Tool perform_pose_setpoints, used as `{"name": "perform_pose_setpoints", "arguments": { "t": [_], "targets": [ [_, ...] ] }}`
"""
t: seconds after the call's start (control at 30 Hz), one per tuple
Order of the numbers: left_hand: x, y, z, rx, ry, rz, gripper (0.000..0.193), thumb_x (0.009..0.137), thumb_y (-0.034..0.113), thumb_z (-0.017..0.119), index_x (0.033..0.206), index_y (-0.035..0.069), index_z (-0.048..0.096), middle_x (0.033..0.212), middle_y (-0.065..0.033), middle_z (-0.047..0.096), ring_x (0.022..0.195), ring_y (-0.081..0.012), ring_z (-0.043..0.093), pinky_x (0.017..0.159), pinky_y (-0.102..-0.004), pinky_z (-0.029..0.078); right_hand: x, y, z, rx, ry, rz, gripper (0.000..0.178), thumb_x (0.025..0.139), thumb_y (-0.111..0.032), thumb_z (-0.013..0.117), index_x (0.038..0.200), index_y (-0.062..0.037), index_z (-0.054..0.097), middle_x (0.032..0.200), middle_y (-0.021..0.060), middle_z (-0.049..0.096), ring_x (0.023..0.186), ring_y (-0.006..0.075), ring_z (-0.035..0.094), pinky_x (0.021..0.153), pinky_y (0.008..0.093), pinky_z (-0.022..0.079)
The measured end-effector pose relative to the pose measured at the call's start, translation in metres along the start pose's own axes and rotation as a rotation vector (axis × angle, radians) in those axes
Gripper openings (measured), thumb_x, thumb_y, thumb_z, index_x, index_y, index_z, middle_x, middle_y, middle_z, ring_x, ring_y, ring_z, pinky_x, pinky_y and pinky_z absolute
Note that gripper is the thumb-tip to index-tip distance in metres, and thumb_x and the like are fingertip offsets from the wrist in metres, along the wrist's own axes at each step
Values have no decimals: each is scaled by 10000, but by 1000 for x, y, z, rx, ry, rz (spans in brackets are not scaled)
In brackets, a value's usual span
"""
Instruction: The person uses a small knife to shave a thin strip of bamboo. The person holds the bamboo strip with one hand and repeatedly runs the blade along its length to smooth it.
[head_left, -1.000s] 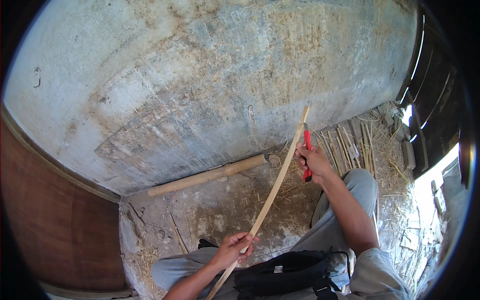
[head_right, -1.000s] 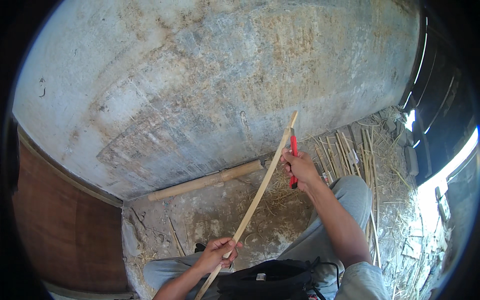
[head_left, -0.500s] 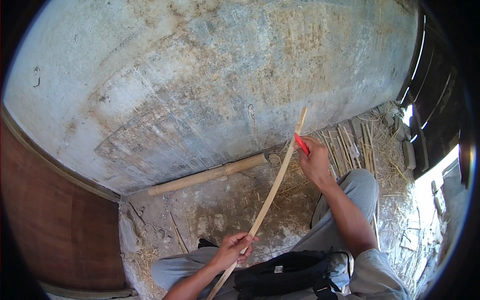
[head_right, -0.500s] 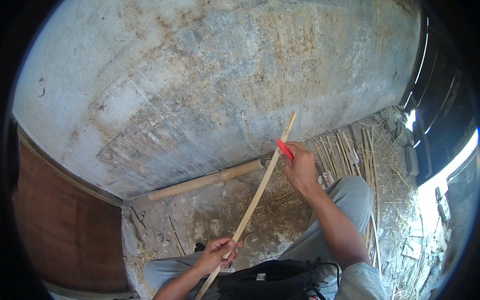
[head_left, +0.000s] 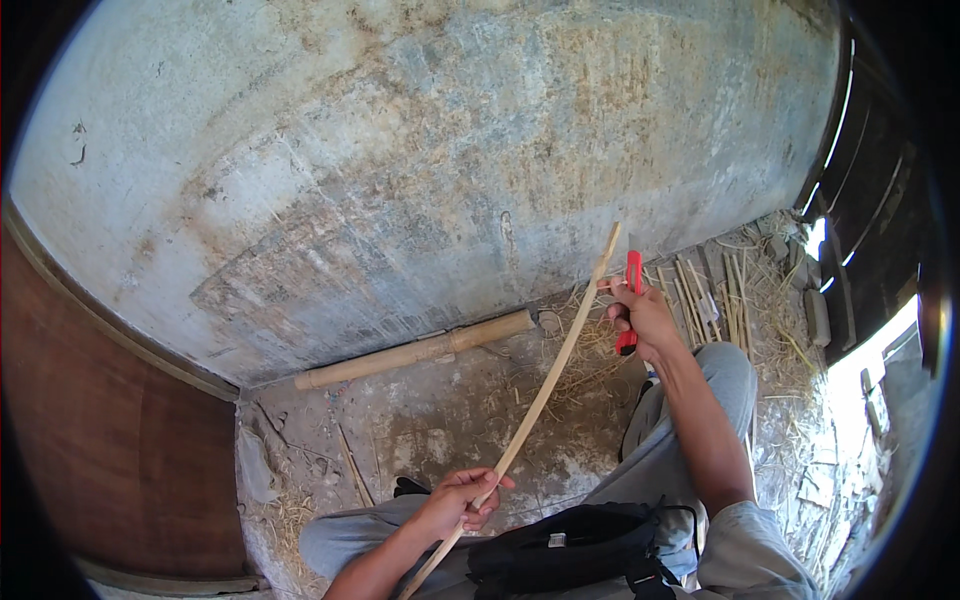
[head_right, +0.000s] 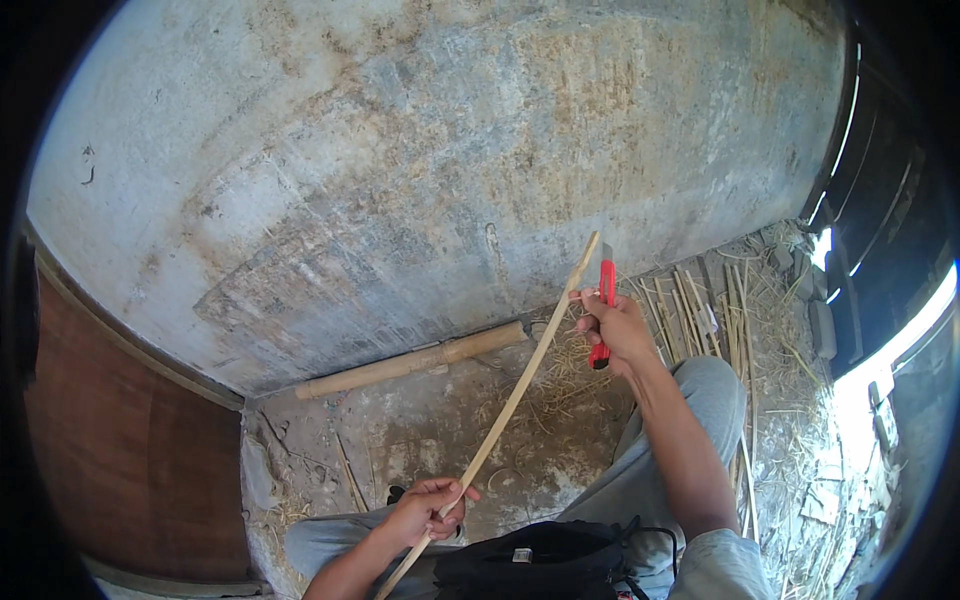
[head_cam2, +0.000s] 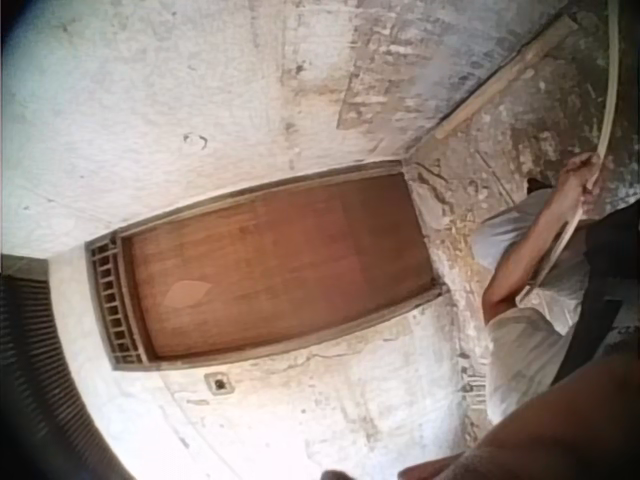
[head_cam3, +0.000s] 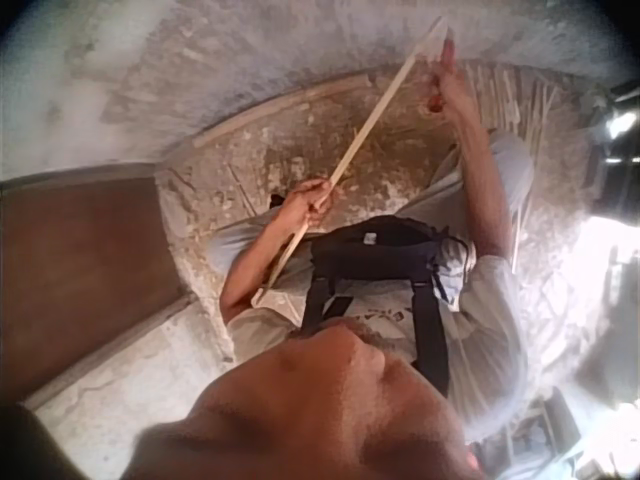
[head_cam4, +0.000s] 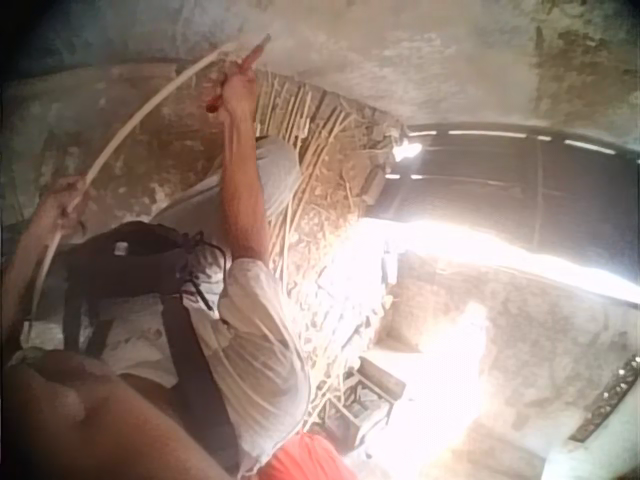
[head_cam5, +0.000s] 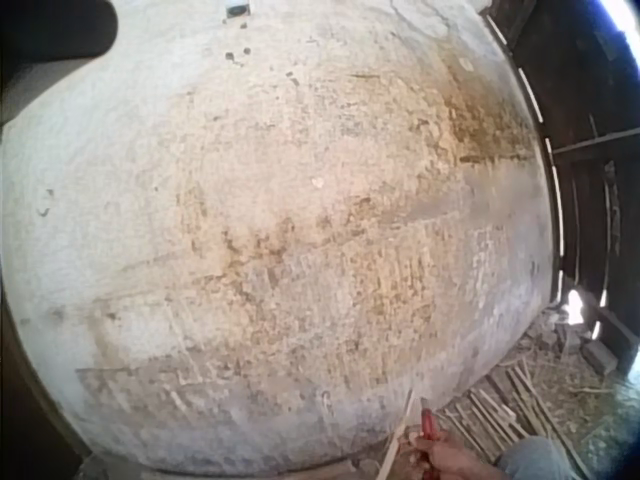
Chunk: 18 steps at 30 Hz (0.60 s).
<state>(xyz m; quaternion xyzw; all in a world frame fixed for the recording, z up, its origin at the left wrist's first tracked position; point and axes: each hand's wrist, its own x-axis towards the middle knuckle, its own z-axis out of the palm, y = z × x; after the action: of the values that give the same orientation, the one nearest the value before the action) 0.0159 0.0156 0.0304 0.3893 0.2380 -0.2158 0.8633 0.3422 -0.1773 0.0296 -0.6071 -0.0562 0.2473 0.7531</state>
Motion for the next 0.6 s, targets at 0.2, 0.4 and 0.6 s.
{"name": "perform_pose_setpoints", "arguments": {
  "t": [0.2, 0.4, 0.6],
  "targets": [
    [1, -2, -5, -12, -29, 11, 322, 1032, 252, 461, 1117, -45, 554, 633, -29, 458, 400, -45, 305, 361, -223, 264, 0, -7, -6, 270, -41, 83, 248, 974, -256, 592, 1093, -43, 549, 1064, 50, 660, 660, 70, 543, 463, 196, 401],
    [1, -1, -7, -56, -70, 10, 307, 1036, 242, 457, 1104, -37, 565, 630, -25, 459, 409, -49, 316, 373, -221, 274, -3, -10, -2, 484, -152, 62, 240, 978, -264, 585, 1072, -44, 569, 1019, 44, 670, 650, 66, 562, 461, 212, 405],
    [5, -8, 8, 391, 167, 149, 297, 1038, 228, 468, 1121, -26, 598, 624, -19, 471, 437, -51, 372, 393, -222, 300, -4, 6, 12, -346, 233, -491, 220, 981, -215, 571, 1027, -8, 626, 785, 72, 682, 589, 127, 641, 497, 269, 464]
  ]
}}
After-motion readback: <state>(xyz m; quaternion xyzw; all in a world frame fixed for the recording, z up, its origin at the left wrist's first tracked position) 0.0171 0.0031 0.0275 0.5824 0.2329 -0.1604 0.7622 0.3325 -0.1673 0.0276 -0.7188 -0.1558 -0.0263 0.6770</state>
